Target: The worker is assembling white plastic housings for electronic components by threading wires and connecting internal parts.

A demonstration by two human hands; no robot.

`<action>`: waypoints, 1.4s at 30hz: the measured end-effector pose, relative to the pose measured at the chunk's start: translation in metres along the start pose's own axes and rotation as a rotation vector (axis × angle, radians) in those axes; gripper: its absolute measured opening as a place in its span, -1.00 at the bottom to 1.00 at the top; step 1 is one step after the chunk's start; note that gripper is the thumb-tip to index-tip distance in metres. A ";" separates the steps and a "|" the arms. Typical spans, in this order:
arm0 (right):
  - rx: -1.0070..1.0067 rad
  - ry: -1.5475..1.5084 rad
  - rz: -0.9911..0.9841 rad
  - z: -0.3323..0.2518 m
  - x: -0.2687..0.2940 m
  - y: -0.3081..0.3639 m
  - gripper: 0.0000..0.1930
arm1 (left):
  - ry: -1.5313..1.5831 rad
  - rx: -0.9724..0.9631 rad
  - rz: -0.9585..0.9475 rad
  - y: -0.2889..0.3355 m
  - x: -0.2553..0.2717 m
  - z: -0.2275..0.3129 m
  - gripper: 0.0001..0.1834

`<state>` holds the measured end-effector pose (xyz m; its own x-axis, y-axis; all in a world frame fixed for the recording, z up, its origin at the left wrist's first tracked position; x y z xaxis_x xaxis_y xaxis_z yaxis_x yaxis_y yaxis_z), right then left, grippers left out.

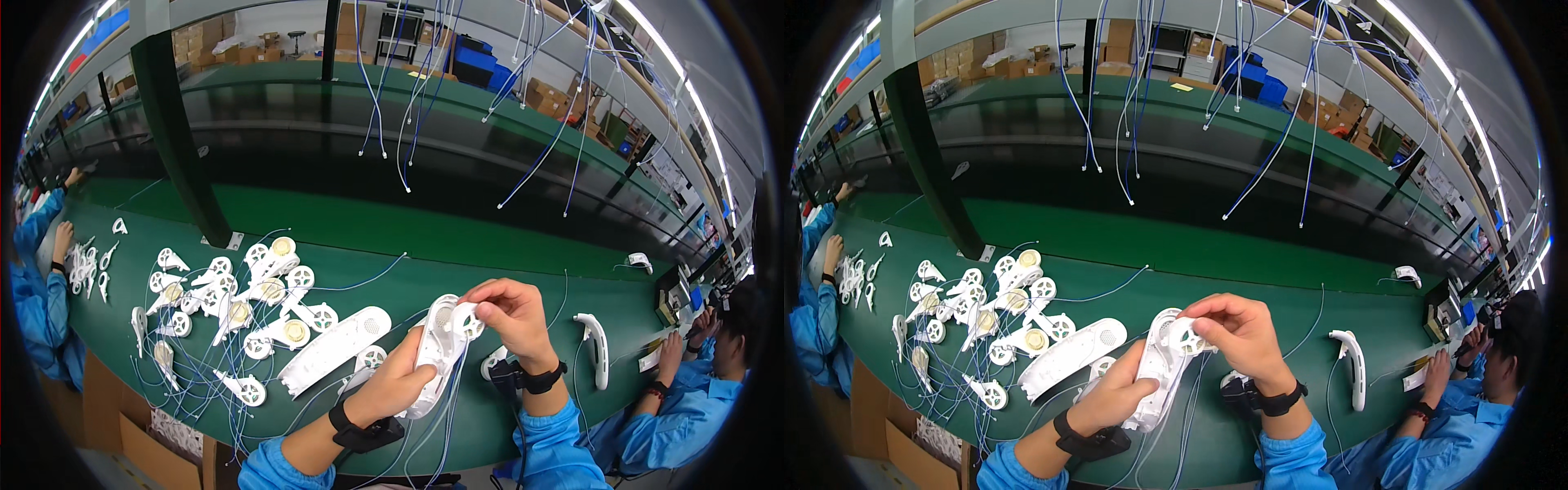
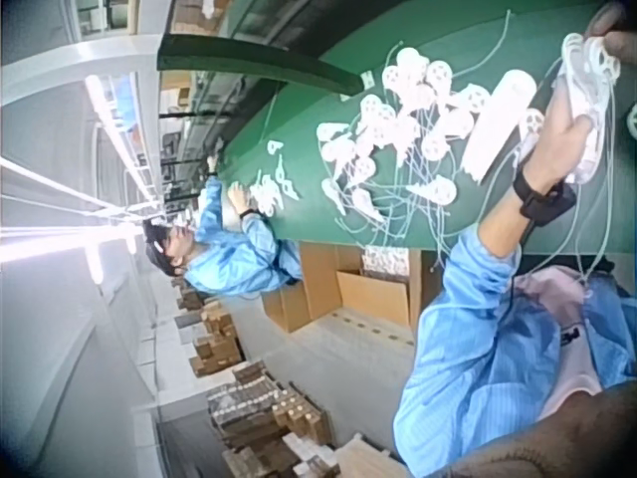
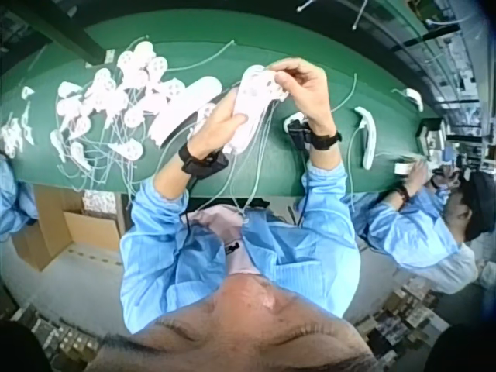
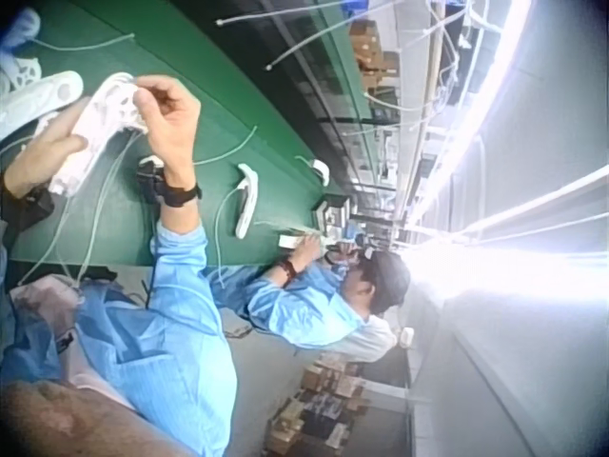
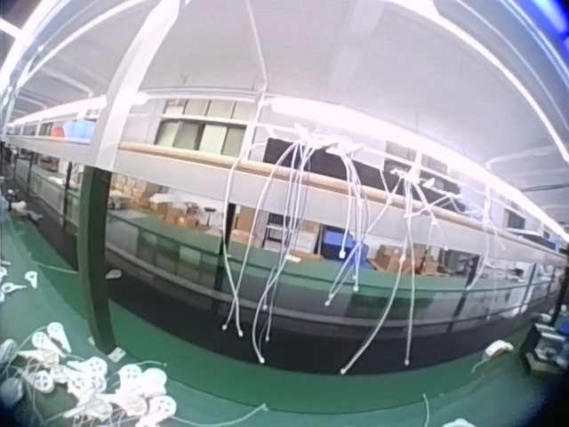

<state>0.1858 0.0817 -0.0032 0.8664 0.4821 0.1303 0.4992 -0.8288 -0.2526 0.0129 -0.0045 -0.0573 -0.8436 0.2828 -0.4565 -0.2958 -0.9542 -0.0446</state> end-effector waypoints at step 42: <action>-0.038 0.351 -0.088 0.001 -0.020 0.000 -0.64 | -0.243 -0.107 -0.020 0.004 -0.006 0.005 -0.54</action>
<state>0.1682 0.0722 -0.0065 0.7687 0.4312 0.4724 0.5666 -0.8017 -0.1904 0.0143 -0.0093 -0.0500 -0.9249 0.3041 -0.2281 -0.2750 -0.9495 -0.1508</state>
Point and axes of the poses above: each hand's wrist, its own y-axis away from the middle knuckle, its own x-axis out of the back of the hand, z = x × y, the point moved 2 cm from there along -y, towards the middle knuckle, and after that the axes turned 10 degrees about y, right-handed, at the moved point
